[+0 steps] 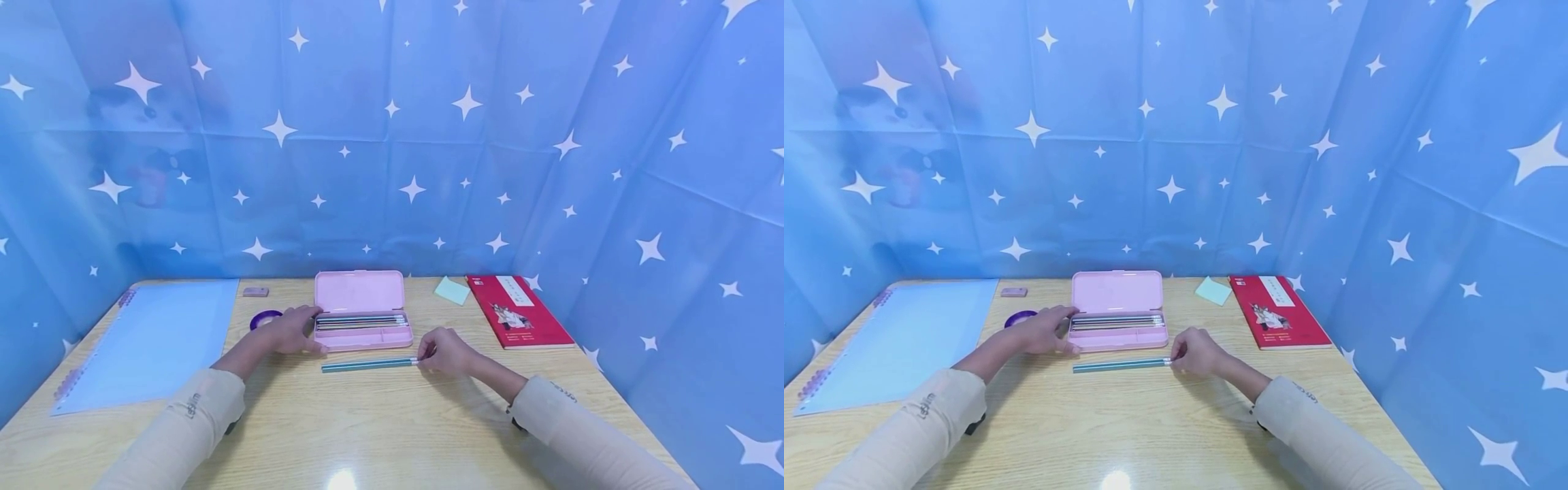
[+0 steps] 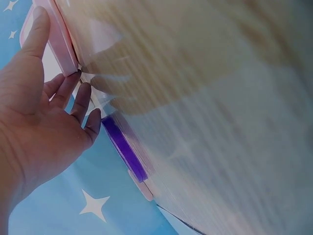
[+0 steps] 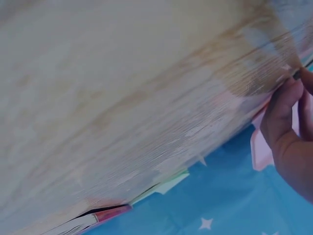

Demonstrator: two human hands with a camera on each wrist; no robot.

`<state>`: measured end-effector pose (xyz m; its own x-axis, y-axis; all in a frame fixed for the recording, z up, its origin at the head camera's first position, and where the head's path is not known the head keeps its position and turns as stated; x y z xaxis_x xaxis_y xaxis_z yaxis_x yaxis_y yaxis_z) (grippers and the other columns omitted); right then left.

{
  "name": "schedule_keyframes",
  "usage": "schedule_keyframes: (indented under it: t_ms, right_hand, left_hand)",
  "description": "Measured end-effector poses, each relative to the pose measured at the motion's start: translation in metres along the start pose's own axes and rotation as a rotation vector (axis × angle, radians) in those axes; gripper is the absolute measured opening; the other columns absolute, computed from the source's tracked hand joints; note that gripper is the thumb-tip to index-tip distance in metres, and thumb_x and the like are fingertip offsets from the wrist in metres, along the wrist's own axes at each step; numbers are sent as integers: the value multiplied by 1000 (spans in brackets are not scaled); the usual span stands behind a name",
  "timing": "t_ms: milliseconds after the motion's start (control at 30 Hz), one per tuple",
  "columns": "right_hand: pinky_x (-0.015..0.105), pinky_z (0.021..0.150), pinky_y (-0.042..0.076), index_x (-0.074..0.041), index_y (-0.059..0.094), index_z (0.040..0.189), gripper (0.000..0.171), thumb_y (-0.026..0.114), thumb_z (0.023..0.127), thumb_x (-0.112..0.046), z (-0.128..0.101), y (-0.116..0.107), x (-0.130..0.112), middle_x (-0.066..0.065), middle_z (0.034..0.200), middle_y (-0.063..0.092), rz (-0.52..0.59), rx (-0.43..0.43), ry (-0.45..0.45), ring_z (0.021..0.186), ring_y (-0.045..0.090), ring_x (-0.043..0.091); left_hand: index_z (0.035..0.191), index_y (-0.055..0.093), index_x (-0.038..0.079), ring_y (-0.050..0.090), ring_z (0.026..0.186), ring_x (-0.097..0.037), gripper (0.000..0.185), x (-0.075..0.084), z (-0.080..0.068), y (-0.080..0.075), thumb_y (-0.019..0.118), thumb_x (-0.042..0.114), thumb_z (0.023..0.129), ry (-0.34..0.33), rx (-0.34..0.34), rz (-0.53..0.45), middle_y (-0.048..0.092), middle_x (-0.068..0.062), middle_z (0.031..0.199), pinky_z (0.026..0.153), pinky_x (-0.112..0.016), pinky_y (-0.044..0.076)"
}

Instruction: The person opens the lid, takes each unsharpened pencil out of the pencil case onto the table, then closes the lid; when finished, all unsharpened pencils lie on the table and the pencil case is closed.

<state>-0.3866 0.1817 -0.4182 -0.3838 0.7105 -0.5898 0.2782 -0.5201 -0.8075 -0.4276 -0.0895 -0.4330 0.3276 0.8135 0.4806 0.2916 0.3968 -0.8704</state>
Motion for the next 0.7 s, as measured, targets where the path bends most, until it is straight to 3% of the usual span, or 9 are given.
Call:
schedule_keyframes:
  t_ms: [333,533,700]
  right_hand:
    - [29,70,54,-6,73,87,4,77,84,-5,11,-14,5,-1,81,70,48,-26,9,78,63,13]
    - [29,76,56,-3,75,96,10,75,86,-5,30,-24,5,3,94,73,80,-4,-10,88,65,16]
    - [30,75,54,-3,75,96,10,75,86,-6,50,-27,6,3,95,72,55,39,1,89,62,22]
  left_hand:
    - [155,30,8,20,146,-46,102,-3,1,2,76,57,79,-7,-2,-4,30,-20,159,115,-62,22]
    - [155,31,7,21,145,-47,102,-1,1,1,77,57,79,0,1,-5,31,-21,158,115,-63,22]
    - [155,31,8,20,146,-47,102,-3,1,1,77,56,79,-10,0,-15,30,-21,158,116,-62,21]
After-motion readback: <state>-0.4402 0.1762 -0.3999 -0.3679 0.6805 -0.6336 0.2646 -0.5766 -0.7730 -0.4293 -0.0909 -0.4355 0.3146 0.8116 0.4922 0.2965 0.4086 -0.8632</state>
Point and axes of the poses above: each hand's wrist, its own z-axis towards the middle knuckle, its own y-axis out of the palm, x = y × z, the point moved 10 cm from there along z, towards the middle knuckle
